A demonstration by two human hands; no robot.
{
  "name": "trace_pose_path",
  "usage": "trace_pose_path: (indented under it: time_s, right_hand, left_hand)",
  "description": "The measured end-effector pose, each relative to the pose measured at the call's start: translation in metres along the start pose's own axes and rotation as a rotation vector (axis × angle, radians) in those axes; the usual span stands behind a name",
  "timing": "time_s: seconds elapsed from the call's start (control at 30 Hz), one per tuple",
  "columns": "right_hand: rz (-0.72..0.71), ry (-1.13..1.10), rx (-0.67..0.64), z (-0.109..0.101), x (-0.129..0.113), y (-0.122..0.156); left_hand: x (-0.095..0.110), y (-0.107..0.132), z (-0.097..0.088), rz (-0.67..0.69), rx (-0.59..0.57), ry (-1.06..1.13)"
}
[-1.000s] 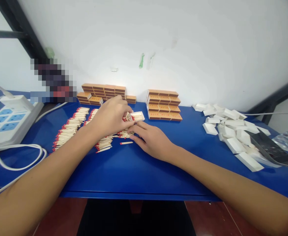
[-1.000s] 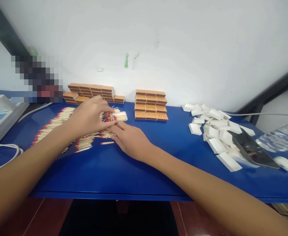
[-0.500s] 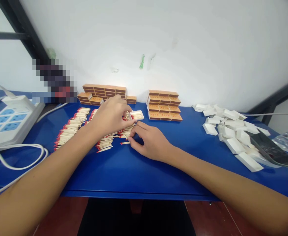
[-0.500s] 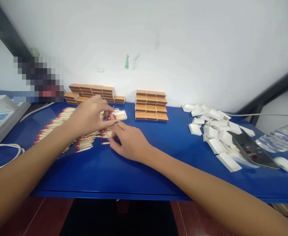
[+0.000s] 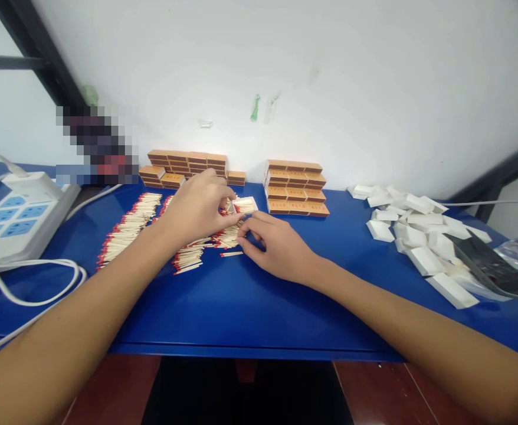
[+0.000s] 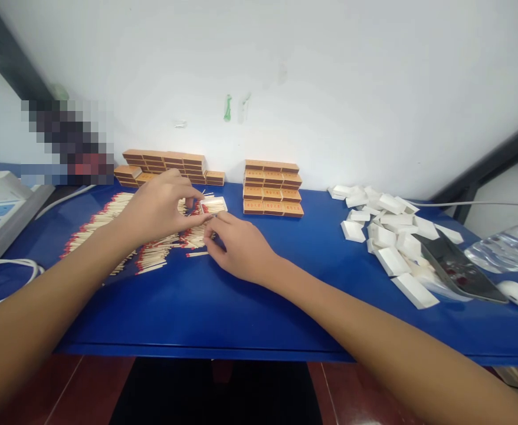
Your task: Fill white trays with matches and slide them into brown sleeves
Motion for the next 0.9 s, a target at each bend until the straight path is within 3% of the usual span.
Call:
trace_pose_path:
  time_s: [0.33, 0.67, 0.9]
  right_hand:
    - [0.043, 0.036, -0.205, -0.004, -0.001, 0.001]
    - [0.002, -0.054, -0.172, -0.006, -0.009, 0.007]
    - [0.037, -0.03, -0.247, -0.004, -0.01, 0.008]
  left_hand:
    - [0.001, 0.0, 0.001, 0.0, -0.014, 0.011]
    - [0.001, 0.0, 0.0, 0.012, -0.009, 0.014]
    - [0.002, -0.001, -0.001, -0.01, -0.031, 0.015]
Point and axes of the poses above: each hand's wrist, its own y-axis away from the middle knuckle, its own z-axis out of the palm, x = y × z, the point moved 2 cm from there along -y, towards the middle knuckle, and after that the axes turned 6 degrees about y, right-handed, at the moved point
